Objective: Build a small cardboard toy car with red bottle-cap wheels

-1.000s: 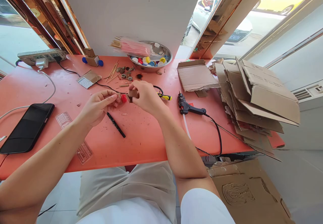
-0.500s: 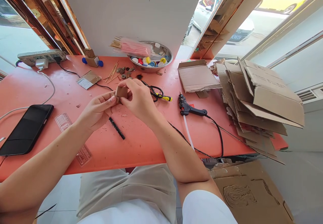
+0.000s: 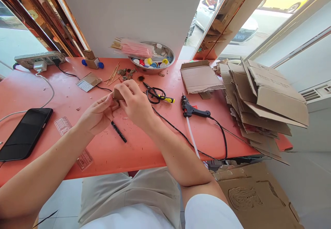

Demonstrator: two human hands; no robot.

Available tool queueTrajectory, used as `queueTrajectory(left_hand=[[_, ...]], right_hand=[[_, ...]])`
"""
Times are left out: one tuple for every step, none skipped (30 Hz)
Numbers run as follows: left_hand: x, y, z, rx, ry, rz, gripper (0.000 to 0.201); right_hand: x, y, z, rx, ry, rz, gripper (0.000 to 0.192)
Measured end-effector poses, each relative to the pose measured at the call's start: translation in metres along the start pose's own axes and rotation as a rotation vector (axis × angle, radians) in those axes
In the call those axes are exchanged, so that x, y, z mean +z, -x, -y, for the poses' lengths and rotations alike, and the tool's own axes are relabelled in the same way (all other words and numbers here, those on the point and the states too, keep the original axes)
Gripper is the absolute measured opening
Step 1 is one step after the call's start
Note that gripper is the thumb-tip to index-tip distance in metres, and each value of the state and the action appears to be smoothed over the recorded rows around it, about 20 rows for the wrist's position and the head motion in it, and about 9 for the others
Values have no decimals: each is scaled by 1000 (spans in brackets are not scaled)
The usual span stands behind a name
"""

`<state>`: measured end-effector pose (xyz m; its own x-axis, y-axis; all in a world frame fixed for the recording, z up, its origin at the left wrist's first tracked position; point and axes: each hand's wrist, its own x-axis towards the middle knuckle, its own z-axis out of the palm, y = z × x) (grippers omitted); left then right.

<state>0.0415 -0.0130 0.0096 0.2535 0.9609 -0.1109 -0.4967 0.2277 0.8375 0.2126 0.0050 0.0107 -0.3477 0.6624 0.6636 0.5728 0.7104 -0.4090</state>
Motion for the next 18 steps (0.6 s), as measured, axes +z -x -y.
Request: queueTrajectory(left_hand=[[-2, -1, -1, -35, 16, -18, 15], [-3, -2, -2, -72, 29, -29, 13], [-4, -3, -3, -114, 36, -32, 15], [-4, -3, -5, -156, 41, -30, 20], [-3, -3, -6, -197, 50, -27, 25], [-2, -3, -8, -232, 66, -25, 28], [-1, -3, -10, -260, 89, -26, 31], [1, -3, -12, -280, 116, -29, 33], [2, -3, -14, -294, 141, -32, 35], [2, -2, -16, -304, 158, -33, 37], [3, -2, -17, -313, 162, -34, 38], [3, -2, -18, -323, 155, -32, 39], [3, -2, -19, -331, 142, -31, 39], [3, -2, -20, -337, 128, -31, 38], [3, -1, -21, -339, 115, -30, 36], [3, -1, -22, -339, 107, -27, 34], [3, 0, -23, -337, 103, -21, 33], [4, 0, -24, -334, 104, -15, 34]], right_hand=[[0, 0, -1, -19, 11, -20, 34], [0, 0, -2, -37, 17, -37, 34], [0, 0, -3, -50, 20, -47, 33], [-1, -1, -4, -62, 24, -50, 31], [-2, -1, -5, -74, 30, -53, 30], [-2, -1, -6, -88, 35, -59, 29], [-3, -2, -6, -104, 37, -69, 30], [-4, -2, -6, -125, 37, -83, 30], [-5, -2, -7, -147, 34, -94, 31], [-6, -3, -7, -164, 25, -101, 31], [-6, -3, -8, -174, 12, -104, 30], [-7, -3, -8, -178, -4, -103, 29], [-7, -3, -9, -178, -18, -101, 28], [-7, -3, -10, -177, -29, -100, 27], [-7, -4, -11, -179, -36, -103, 26], [-7, -4, -12, -189, -39, -113, 25], [-7, -4, -12, -203, -39, -126, 24], [-6, -4, -13, -217, -37, -137, 24]])
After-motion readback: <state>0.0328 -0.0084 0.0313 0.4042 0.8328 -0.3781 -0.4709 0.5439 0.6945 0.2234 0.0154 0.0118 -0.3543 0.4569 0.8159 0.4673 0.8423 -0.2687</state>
